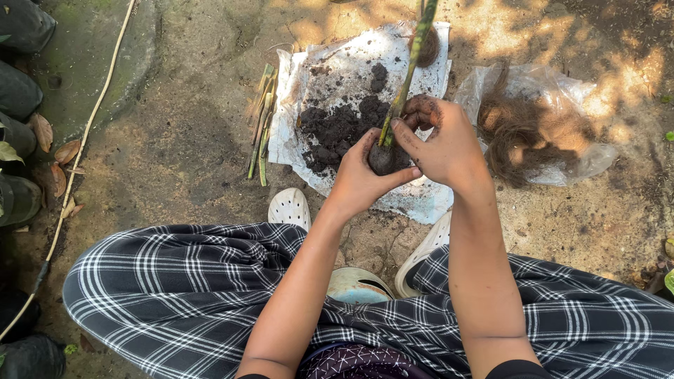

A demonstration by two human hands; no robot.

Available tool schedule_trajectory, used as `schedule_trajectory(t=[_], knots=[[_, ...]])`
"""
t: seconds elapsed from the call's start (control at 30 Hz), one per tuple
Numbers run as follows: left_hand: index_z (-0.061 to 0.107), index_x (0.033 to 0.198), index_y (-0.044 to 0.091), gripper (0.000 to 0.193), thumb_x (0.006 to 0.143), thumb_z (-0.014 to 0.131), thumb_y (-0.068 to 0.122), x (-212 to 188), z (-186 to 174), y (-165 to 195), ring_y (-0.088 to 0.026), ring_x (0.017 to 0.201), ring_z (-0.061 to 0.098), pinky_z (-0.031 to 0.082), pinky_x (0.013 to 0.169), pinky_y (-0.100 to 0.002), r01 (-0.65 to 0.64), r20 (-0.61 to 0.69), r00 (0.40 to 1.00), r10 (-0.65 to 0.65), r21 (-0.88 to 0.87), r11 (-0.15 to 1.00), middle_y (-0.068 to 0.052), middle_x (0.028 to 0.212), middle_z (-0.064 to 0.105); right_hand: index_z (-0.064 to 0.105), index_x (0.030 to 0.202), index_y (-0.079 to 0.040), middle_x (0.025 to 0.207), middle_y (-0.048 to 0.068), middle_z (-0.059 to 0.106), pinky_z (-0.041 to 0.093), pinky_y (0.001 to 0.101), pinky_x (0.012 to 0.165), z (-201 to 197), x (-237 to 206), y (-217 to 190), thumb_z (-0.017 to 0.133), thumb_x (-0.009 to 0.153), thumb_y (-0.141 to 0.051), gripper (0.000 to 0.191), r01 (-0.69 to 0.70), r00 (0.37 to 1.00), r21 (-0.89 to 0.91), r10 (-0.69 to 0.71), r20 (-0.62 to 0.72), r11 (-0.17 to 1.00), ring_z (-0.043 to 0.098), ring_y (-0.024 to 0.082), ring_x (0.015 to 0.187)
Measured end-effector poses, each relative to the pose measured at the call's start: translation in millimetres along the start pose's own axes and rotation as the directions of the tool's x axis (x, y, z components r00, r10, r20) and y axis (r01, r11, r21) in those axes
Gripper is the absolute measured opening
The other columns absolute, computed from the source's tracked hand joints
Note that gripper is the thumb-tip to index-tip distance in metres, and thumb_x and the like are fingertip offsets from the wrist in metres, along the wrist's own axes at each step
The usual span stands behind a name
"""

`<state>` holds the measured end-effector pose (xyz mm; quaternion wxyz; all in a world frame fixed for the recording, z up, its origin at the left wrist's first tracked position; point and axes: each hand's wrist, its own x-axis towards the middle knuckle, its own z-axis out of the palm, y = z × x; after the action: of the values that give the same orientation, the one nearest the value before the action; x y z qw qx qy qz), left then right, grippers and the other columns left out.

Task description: The person wraps a plant cutting with soil using their hands. They repeatedly pick up soil and press it around the base of the cutting, shaping it into a compact ball.

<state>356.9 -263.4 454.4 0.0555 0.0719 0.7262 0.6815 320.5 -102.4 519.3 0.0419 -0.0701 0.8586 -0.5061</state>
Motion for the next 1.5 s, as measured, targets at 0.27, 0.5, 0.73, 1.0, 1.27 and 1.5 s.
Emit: schedule_trajectory(t=[0.27,0.5,0.73,1.0,1.27,1.5], knots=[[0.063,0.121,-0.001,0.045,0.085,0.085,0.015,-1,-17,-16,-0.017,0.088,0.07,0.06,0.074,-0.033,0.319,0.35,0.932,-0.09,-0.682,0.658,-0.009,0.104,0.07,0.073,0.111,0.003,0.104,0.006,0.077,0.059,0.0282,0.084,7,14,4,0.069,0.095,-0.006,0.018,0.051,0.992,0.267,-0.08,0.098,0.962,0.071,0.01,0.093],[0.058,0.107,0.001,0.032,0.099,0.076,0.027,-4,-25,-24,-0.017,0.068,0.063,0.048,0.05,-0.029,0.285,0.231,0.958,-0.168,-0.774,0.565,-0.009,0.087,0.062,0.069,0.124,0.001,0.117,0.008,0.075,0.054,0.0318,0.1,23,33,16,0.069,0.101,-0.012,0.026,0.066,0.978,0.295,-0.12,0.168,0.953,0.068,0.015,0.111],[0.057,0.093,0.008,0.024,0.096,0.07,0.027,-1,-34,-30,-0.015,0.059,0.056,0.042,0.046,-0.029,0.226,0.079,0.938,-0.338,-0.877,0.423,-0.005,0.076,0.056,0.07,0.126,-0.006,0.121,0.013,0.074,0.053,0.0386,0.093,32,69,105,0.069,0.096,-0.023,0.034,-0.207,0.977,-0.303,0.18,-0.114,0.93,0.07,0.027,0.104],[0.056,0.092,0.008,0.026,0.102,0.065,0.03,-3,-37,-31,-0.015,0.06,0.055,0.041,0.047,-0.028,0.209,0.05,0.926,-0.373,-0.893,0.399,-0.004,0.077,0.054,0.069,0.126,-0.007,0.123,0.014,0.073,0.052,0.0383,0.101,89,51,171,0.07,0.09,-0.02,0.038,-0.415,0.876,-0.325,0.47,0.111,0.85,0.071,0.028,0.112],[0.056,0.093,0.007,0.027,0.103,0.061,0.031,1,-42,-37,-0.017,0.059,0.055,0.041,0.047,-0.029,0.194,0.027,0.905,-0.425,-0.915,0.355,-0.004,0.075,0.053,0.066,0.124,-0.008,0.129,0.018,0.06,0.045,0.047,0.103,138,47,175,0.069,0.091,-0.014,0.034,-0.308,0.938,-0.436,0.346,0.008,0.846,0.055,0.039,0.124],[0.055,0.091,0.006,0.028,0.104,0.061,0.03,3,-42,-41,-0.017,0.058,0.054,0.04,0.045,-0.03,0.199,0.026,0.893,-0.449,-0.918,0.342,-0.005,0.072,0.051,0.061,0.135,-0.006,0.138,0.016,0.059,0.045,0.0454,0.108,153,61,215,0.068,0.092,-0.014,0.045,-0.028,0.993,-0.511,0.082,0.083,0.859,0.053,0.038,0.129]])
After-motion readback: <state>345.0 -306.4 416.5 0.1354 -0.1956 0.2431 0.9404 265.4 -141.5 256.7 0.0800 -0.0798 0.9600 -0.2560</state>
